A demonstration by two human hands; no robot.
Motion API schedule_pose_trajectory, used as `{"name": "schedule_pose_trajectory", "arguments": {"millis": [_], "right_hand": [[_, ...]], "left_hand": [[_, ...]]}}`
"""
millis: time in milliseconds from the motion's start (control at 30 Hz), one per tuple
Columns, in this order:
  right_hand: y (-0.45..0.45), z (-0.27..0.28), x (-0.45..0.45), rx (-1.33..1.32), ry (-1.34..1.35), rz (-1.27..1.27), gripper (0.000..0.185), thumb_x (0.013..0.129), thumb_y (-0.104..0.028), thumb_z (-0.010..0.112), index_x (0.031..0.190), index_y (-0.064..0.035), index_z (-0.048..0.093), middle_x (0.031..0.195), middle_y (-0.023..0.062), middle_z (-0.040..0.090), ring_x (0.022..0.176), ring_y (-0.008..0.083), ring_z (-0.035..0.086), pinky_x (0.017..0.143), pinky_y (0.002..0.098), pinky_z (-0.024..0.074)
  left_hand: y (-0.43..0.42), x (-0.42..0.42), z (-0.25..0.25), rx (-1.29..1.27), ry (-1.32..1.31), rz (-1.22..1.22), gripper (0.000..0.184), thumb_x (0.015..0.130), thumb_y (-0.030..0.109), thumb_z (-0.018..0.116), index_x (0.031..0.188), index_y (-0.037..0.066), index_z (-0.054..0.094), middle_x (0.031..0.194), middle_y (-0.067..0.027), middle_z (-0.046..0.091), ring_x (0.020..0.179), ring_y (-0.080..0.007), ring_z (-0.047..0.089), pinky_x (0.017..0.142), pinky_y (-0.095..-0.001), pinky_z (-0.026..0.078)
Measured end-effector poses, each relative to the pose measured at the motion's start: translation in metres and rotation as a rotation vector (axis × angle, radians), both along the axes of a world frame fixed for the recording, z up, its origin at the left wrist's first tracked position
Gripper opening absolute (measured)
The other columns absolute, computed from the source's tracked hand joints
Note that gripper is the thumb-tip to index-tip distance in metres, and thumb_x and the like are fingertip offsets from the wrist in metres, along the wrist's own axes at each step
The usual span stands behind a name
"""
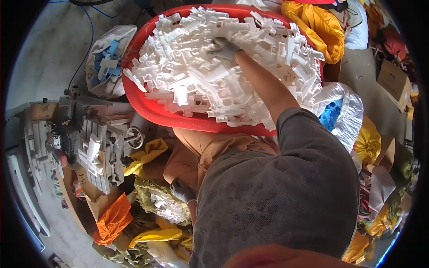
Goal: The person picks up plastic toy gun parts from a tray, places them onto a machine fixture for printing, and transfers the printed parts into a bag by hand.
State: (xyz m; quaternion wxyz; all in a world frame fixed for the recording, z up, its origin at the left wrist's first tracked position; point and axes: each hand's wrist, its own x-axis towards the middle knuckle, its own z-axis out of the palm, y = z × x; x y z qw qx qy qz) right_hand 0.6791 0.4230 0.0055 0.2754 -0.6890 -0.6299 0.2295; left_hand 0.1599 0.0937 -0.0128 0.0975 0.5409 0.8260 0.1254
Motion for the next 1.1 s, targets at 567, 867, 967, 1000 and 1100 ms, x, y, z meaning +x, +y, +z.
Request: {"name": "schedule_pose_trajectory", "arguments": {"millis": [567, 867, 967, 1000, 1100], "right_hand": [[-0.083, 0.018, 0.026, 0.158, -0.231, 0.114, 0.042, 0.087, -0.035, 0.058, 0.12, -0.0081, 0.058, 0.123, 0.018, 0.056, 0.114, 0.0324, 0.053, 0.098, 0.0385, 0.041], [-0.175, 0.077, -0.063, 0.275, -0.242, 0.254, 0.031, 0.079, -0.022, 0.063, 0.108, -0.0109, 0.061, 0.112, 0.0066, 0.059, 0.101, 0.0266, 0.057, 0.086, 0.0371, 0.0474], [-0.145, 0.079, -0.106, 0.397, -0.489, 0.47, 0.038, 0.073, -0.018, 0.064, 0.111, -0.0151, 0.06, 0.116, 0.0039, 0.056, 0.106, 0.0238, 0.054, 0.085, 0.0366, 0.046], [-0.136, 0.066, -0.11, 0.411, -0.485, 0.487, 0.038, 0.073, -0.018, 0.064, 0.111, -0.0151, 0.06, 0.116, 0.0039, 0.056, 0.106, 0.0238, 0.054, 0.085, 0.0366, 0.046], [-0.1, 0.044, -0.129, 0.208, -0.896, 0.485, 0.062, 0.064, -0.022, 0.069, 0.124, -0.0199, 0.053, 0.117, 0.0018, 0.056, 0.114, 0.0241, 0.048, 0.088, 0.0394, 0.0419]], "left_hand": [[-0.013, -0.008, -0.007, 0.093, -0.066, -0.05, 0.023, 0.086, 0.022, 0.052, 0.097, 0.006, 0.066, 0.101, -0.0113, 0.065, 0.096, -0.0308, 0.056, 0.086, -0.0416, 0.042], [-0.01, -0.016, -0.011, 0.074, -0.127, -0.047, 0.026, 0.088, 0.022, 0.055, 0.098, 0.002, 0.067, 0.098, -0.0149, 0.065, 0.093, -0.0316, 0.058, 0.086, -0.0412, 0.045], [-0.005, -0.03, -0.016, 0.11, -0.142, -0.058, 0.024, 0.087, 0.02, 0.056, 0.099, 0.003, 0.067, 0.096, -0.0138, 0.065, 0.088, -0.0304, 0.06, 0.081, -0.0395, 0.048], [-0.005, -0.027, -0.01, 0.12, -0.138, -0.039, 0.024, 0.087, 0.02, 0.056, 0.099, 0.003, 0.067, 0.096, -0.0138, 0.065, 0.088, -0.0304, 0.06, 0.081, -0.0395, 0.048], [-0.005, -0.014, 0.014, 0.129, -0.327, 0.024, 0.019, 0.087, 0.016, 0.058, 0.1, 0.006, 0.068, 0.092, -0.0122, 0.067, 0.079, -0.0256, 0.063, 0.07, -0.034, 0.051]]}}
